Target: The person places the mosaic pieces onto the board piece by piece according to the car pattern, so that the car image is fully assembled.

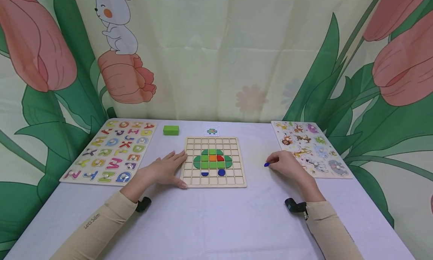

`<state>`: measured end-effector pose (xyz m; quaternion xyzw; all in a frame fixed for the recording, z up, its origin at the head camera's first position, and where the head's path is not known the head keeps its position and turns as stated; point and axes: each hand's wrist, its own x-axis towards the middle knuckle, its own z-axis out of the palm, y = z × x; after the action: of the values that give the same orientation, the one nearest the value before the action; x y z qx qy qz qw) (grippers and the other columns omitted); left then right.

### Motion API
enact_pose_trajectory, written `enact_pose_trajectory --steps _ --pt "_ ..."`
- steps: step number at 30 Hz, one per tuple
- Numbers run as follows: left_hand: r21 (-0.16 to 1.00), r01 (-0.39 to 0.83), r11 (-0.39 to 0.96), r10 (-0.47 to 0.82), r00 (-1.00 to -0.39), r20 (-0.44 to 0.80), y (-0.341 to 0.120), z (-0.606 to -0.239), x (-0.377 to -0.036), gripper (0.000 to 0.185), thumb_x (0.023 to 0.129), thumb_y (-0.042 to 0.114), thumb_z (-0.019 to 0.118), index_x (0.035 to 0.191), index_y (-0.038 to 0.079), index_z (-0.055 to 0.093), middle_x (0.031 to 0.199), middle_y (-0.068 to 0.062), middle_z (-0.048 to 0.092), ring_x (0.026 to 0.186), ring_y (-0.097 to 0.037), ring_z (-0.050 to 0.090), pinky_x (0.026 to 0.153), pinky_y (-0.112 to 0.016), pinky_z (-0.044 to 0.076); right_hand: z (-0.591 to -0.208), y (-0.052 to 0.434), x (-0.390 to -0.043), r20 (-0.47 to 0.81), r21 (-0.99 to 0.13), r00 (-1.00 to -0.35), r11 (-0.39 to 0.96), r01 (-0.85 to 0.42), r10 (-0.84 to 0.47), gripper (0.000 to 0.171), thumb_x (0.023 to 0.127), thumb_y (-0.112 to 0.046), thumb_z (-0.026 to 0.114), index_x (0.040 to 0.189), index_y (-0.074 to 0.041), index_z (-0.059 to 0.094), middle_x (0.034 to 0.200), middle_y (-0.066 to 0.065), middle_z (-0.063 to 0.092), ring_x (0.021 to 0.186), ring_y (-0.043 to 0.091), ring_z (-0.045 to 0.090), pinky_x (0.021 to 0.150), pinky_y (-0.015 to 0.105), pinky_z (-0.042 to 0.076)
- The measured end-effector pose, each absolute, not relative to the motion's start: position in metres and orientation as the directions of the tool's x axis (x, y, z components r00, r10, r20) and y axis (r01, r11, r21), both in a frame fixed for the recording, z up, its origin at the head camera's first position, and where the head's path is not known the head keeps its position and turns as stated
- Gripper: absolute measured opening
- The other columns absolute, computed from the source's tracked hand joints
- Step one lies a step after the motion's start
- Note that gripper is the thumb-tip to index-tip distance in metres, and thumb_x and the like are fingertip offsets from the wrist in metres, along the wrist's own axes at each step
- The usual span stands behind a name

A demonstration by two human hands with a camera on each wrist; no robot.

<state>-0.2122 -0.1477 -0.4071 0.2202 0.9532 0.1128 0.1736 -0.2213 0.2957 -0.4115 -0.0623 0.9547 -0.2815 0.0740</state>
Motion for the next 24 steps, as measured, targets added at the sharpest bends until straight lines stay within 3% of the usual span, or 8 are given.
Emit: enact_pose_trajectory --steps 15,24 --pt "0.298 0.378 0.876 0.459 -0.844 -0.278 -0.148 -0.409 -0.213 0.118 0.069 0.07 0.075 0.159 0.015 0.022 0.169 -0.005 0.015 0.155 -0.04 0.011 0.112 -0.077 0.019 -0.409 0.284 -0.219 -0.154 -0.549 -0.969 0.832 -0.081 -0.195 0.013 0.083 -0.003 0.065 0.091 -0.008 0.073 0.085 0.006 0.067 0.077 0.018 0.055 0.066 0.027 0.045" --pt "0.3 0.375 0.877 0.456 -0.845 -0.279 -0.149 -0.411 -0.214 0.118 0.069 0.071 0.075 0.159 0.016 0.022 0.169 -0.004 0.014 0.155 -0.04 0.011 0.112 -0.077 0.019 -0.413 0.28 -0.218 -0.105 -0.554 -0.956 0.814 -0.173 -0.274 0.028 0.078 -0.001 0.068 0.103 -0.011 0.073 0.086 0.006 0.059 0.079 0.019 0.05 0.068 0.03 0.042"
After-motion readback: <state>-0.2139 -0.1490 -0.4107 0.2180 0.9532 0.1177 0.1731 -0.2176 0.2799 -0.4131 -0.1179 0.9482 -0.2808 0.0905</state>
